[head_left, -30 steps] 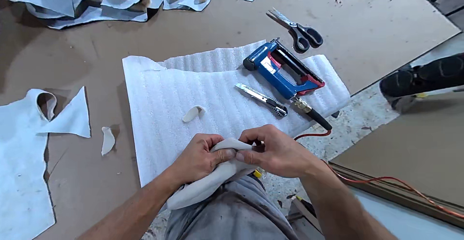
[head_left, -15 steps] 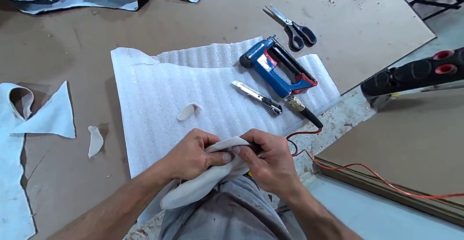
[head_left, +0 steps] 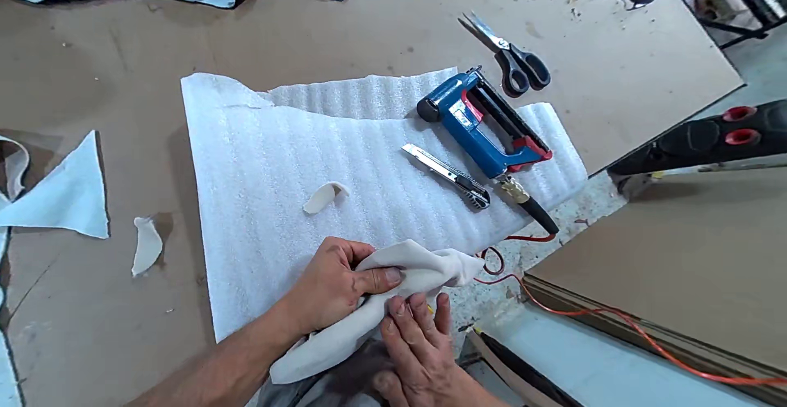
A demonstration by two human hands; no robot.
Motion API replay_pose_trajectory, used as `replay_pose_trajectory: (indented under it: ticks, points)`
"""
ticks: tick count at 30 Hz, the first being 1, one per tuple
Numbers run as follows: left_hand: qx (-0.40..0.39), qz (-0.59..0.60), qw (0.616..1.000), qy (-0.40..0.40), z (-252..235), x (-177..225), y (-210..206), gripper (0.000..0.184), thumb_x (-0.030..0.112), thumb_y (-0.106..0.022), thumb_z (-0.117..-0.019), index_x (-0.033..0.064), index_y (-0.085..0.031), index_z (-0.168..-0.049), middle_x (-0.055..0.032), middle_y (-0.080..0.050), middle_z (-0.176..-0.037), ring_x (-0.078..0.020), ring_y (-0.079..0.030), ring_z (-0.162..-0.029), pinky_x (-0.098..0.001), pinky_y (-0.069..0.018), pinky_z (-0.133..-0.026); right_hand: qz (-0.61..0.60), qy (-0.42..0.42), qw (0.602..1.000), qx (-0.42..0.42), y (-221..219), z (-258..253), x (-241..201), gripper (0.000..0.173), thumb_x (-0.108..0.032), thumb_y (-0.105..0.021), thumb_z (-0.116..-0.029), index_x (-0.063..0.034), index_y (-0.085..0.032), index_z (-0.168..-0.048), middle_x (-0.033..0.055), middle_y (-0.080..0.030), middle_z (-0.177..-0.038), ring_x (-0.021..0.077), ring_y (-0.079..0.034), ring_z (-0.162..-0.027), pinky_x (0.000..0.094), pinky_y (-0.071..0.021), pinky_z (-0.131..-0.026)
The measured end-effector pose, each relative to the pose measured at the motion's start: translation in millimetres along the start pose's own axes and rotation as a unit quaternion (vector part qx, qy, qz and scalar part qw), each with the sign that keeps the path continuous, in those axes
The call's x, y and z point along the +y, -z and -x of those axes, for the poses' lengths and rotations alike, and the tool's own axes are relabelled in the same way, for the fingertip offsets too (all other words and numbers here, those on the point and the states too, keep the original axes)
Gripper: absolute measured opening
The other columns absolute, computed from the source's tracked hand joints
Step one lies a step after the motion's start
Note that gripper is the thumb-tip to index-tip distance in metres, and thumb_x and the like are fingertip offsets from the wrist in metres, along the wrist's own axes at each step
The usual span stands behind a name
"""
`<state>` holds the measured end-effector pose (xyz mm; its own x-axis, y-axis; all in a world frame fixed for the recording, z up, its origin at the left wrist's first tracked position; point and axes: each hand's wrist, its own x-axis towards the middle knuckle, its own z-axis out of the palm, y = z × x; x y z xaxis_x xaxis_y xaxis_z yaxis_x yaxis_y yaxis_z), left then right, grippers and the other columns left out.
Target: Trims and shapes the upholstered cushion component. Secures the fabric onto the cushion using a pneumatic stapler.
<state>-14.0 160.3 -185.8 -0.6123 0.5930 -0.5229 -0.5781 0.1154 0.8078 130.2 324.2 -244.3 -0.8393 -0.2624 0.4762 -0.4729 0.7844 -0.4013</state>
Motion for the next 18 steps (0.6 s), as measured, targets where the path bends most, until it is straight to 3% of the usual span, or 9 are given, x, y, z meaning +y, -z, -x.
replay_pose_trajectory:
  ticks: [3, 6, 8, 10, 11, 13, 14, 15, 18]
  points:
    - [0.006, -0.004, 1.000, 0.019, 0.3, 2.1, 0.0, 0.010, 0.010, -0.072, -0.0903, 0.0092, -0.074, -0.081, 0.0024, -0.070, -0.069, -0.0021, -0.065, -0.063, -0.0200, -0.0545, -0.063, 0.051, -0.033, 0.998, -0.008, 0.4, -12.9, -9.1, 0.069, -0.059, -0.016, -0.1052, -0.0214, -0.026, -0.162, -0.0089, -0.019, -0.172, 0.0070, -0.001, -0.159, 0.0484, 0.0132, -0.127]
    - [0.002, 0.002, 1.000, 0.016, 1.5, 1.3, -1.8, 0.012, 0.004, -0.069, -0.0916, 0.0078, -0.073, -0.081, 0.0029, -0.070, -0.068, -0.0007, -0.065, -0.062, -0.0183, -0.0548, -0.062, 0.018, -0.056, 0.998, 0.004, 5.5, -26.3, -14.6, 0.072, -0.062, -0.016, -0.1039, -0.0188, -0.030, -0.160, -0.0079, -0.032, -0.167, 0.0073, -0.009, -0.158, 0.0500, 0.0135, -0.127]
    - [-0.005, -0.014, 1.000, 0.008, 3.8, -1.4, -5.5, 0.010, 0.014, -0.073, -0.0899, 0.0122, -0.072, -0.080, 0.0070, -0.068, -0.068, 0.0013, -0.064, -0.063, -0.0184, -0.0543, -0.062, -0.082, -0.092, 0.992, 0.027, 31.1, -38.8, -5.9, 0.069, -0.063, -0.021, -0.1047, -0.0226, -0.037, -0.158, -0.0126, -0.043, -0.160, 0.0046, -0.024, -0.154, 0.0446, -0.0005, -0.129]
    - [-0.010, -0.012, 1.000, 0.017, 5.9, -3.8, -8.3, 0.012, 0.019, -0.077, -0.0892, 0.0118, -0.073, -0.079, 0.0046, -0.069, -0.068, -0.0014, -0.064, -0.062, -0.0208, -0.0541, -0.061, -0.090, -0.137, 0.985, 0.047, 77.8, -57.6, 20.1, 0.056, -0.055, -0.032, -0.1076, -0.0304, -0.038, -0.157, -0.0150, -0.045, -0.158, 0.0061, -0.038, -0.147, 0.0397, -0.0279, -0.125]
    - [-0.012, -0.010, 1.000, 0.020, 5.4, -3.9, -8.2, 0.012, 0.019, -0.077, -0.0888, 0.0117, -0.074, -0.079, 0.0038, -0.069, -0.068, -0.0021, -0.064, -0.062, -0.0211, -0.0537, -0.060, -0.053, -0.145, 0.986, 0.060, 96.5, -71.5, 40.9, 0.050, -0.045, -0.038, -0.1090, -0.0276, -0.040, -0.156, -0.0100, -0.048, -0.156, 0.0099, -0.046, -0.143, 0.0399, -0.0383, -0.120]
    - [-0.020, -0.013, 1.000, 0.021, 5.1, -3.7, -6.9, 0.011, 0.019, -0.078, -0.0886, 0.0120, -0.075, -0.081, 0.0040, -0.070, -0.069, -0.0022, -0.064, -0.063, -0.0213, -0.0541, -0.061, 0.070, -0.175, 0.982, 0.023, 115.3, -99.6, 83.0, 0.050, -0.030, -0.050, -0.1058, -0.0093, -0.045, -0.151, 0.0109, -0.057, -0.147, 0.0245, -0.058, -0.131, 0.0462, -0.0496, -0.105]
    - [-0.023, -0.026, 0.999, 0.017, 5.6, -4.6, -7.5, 0.011, 0.022, -0.078, -0.0885, 0.0130, -0.075, -0.082, 0.0047, -0.070, -0.070, -0.0018, -0.064, -0.063, -0.0214, -0.0541, -0.061, 0.127, -0.197, 0.972, -0.024, 116.9, -113.1, 100.6, 0.053, -0.027, -0.054, -0.1024, -0.0014, -0.048, -0.148, 0.0201, -0.058, -0.144, 0.0344, -0.059, -0.128, 0.0535, -0.0508, -0.101]
    - [-0.026, -0.046, 0.999, 0.012, 5.5, -6.0, -8.1, 0.013, 0.026, -0.078, -0.0885, 0.0146, -0.074, -0.083, 0.0062, -0.069, -0.070, -0.0010, -0.064, -0.064, -0.0216, -0.0539, -0.061, 0.167, -0.221, 0.958, -0.073, 114.0, -125.5, 116.9, 0.055, -0.029, -0.056, -0.1004, 0.0001, -0.050, -0.147, 0.0238, -0.055, -0.145, 0.0405, -0.057, -0.130, 0.0591, -0.0491, -0.100]
    - [-0.041, -0.083, 0.996, 0.005, 4.8, -8.6, -10.0, 0.017, 0.034, -0.077, -0.0885, 0.0172, -0.074, -0.087, 0.0100, -0.067, -0.073, 0.0013, -0.060, -0.064, -0.0212, -0.0512, -0.061, 0.210, -0.270, 0.923, -0.176, 93.1, -149.2, 159.7, 0.066, -0.038, -0.061, -0.0975, -0.0032, -0.046, -0.152, 0.0295, -0.052, -0.145, 0.0510, -0.053, -0.129, 0.0692, -0.0457, -0.097]
